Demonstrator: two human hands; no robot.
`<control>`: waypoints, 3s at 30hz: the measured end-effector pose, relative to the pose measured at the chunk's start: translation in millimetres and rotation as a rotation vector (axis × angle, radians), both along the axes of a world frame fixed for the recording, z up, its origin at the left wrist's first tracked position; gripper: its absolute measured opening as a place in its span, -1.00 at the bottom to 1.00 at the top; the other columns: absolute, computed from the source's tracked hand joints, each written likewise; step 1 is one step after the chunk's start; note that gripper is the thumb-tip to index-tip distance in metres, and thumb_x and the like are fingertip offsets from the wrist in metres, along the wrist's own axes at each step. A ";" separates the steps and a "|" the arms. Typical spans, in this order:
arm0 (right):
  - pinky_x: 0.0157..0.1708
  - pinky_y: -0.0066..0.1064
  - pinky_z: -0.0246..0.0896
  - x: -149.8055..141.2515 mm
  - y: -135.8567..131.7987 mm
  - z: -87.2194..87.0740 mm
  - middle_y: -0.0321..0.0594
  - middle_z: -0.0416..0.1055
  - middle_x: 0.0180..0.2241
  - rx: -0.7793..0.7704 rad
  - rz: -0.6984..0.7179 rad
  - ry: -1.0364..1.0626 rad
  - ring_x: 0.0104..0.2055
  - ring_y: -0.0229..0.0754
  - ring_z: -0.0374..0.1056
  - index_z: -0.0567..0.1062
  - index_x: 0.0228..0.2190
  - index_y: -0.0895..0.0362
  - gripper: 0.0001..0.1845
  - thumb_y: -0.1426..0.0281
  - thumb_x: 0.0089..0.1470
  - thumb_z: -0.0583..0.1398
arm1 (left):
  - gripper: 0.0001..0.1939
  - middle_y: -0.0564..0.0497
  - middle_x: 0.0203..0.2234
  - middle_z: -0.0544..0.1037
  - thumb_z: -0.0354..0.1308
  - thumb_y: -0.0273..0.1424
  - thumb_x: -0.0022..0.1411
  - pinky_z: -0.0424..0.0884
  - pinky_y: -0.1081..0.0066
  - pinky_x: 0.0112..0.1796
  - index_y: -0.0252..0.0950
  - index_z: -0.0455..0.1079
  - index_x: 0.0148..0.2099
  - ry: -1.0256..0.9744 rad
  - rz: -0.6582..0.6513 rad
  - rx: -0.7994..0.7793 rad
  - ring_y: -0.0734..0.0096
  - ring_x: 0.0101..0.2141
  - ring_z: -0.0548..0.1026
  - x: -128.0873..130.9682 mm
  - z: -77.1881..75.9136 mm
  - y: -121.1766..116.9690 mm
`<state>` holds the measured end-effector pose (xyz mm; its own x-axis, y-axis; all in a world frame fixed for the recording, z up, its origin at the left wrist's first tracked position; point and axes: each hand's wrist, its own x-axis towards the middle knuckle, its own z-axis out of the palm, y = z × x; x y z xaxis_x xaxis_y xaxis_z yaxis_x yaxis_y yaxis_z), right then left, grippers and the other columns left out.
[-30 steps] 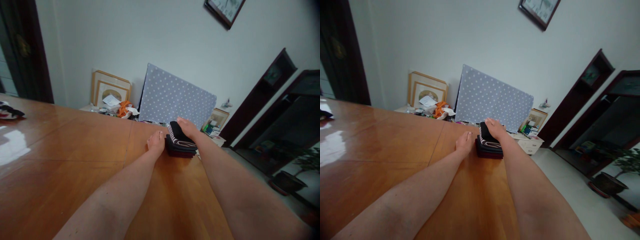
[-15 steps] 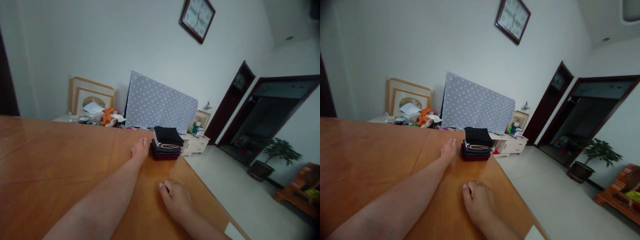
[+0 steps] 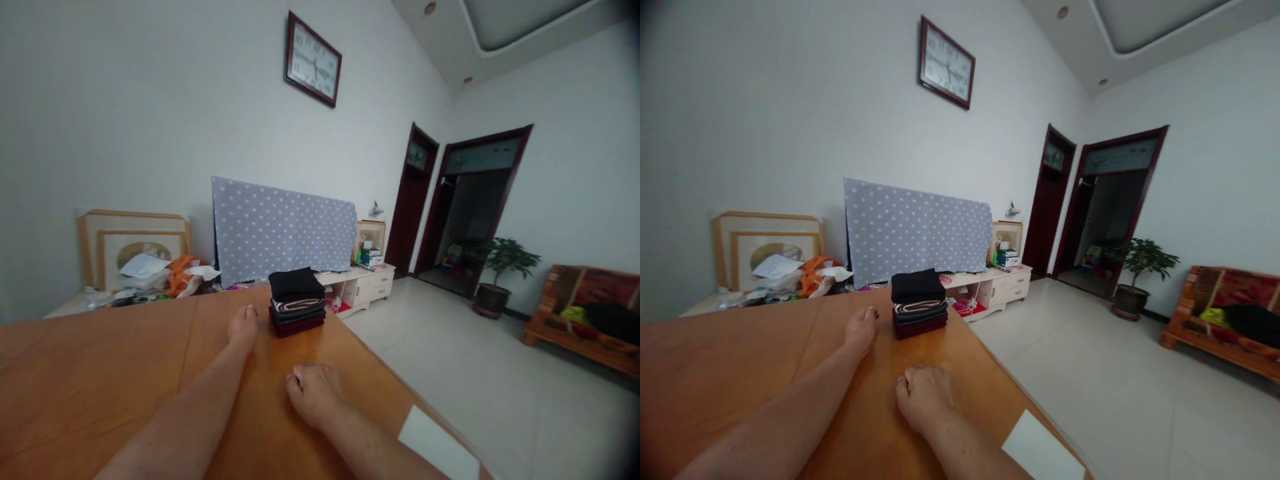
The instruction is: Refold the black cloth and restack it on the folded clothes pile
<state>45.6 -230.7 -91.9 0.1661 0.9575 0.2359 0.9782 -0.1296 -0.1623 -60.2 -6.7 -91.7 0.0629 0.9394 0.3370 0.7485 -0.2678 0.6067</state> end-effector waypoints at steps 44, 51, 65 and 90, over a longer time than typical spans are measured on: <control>-0.24 -0.23 0.34 15.6 -8.4 10.8 0.00 0.59 -0.27 0.013 0.099 0.239 -0.19 0.03 0.52 0.59 -0.24 0.15 -0.57 0.20 0.23 0.00 | -0.38 -0.21 0.38 0.08 -0.13 -0.13 0.36 -0.18 -0.15 0.26 -0.26 0.14 0.38 0.667 -0.224 0.447 -0.10 0.38 -0.12 144.6 62.7 -52.2; -0.22 -0.23 0.33 14.4 -6.7 7.9 0.00 0.59 -0.25 0.005 0.086 0.231 -0.18 0.02 0.51 0.59 -0.22 0.15 -0.57 0.19 0.22 0.01 | -0.28 -0.25 0.11 0.47 -0.44 0.04 0.40 0.23 -0.04 0.10 -0.22 0.36 0.17 0.518 -0.259 0.274 -0.08 0.13 0.39 134.2 106.0 -38.0; -0.27 -0.26 0.30 13.9 -3.3 0.5 -0.03 0.59 -0.29 0.061 0.096 0.216 -0.24 0.01 0.51 0.59 -0.27 0.14 -0.56 0.18 0.21 0.00 | -0.26 -0.27 0.17 0.41 -0.27 0.20 0.27 0.13 -0.30 0.08 -0.14 0.36 0.18 0.660 -0.325 0.173 -0.22 0.17 0.31 120.7 96.9 11.9; -0.30 -0.26 0.29 14.1 -3.0 -0.4 -0.06 0.59 -0.30 0.057 0.087 0.201 -0.25 -0.01 0.51 0.58 -0.28 0.12 -0.56 0.16 0.21 -0.01 | -0.18 -0.33 0.09 0.49 -0.04 0.24 0.05 -0.06 -0.46 0.08 -0.21 0.37 0.15 0.744 -0.256 0.099 -0.36 0.09 0.39 126.8 103.2 -3.8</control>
<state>59.6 -233.8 -92.4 0.1321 0.9565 0.2602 0.9326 -0.0310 -0.3596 66.6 -10.6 11.5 0.5144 0.8332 0.2030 0.8561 -0.5129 -0.0640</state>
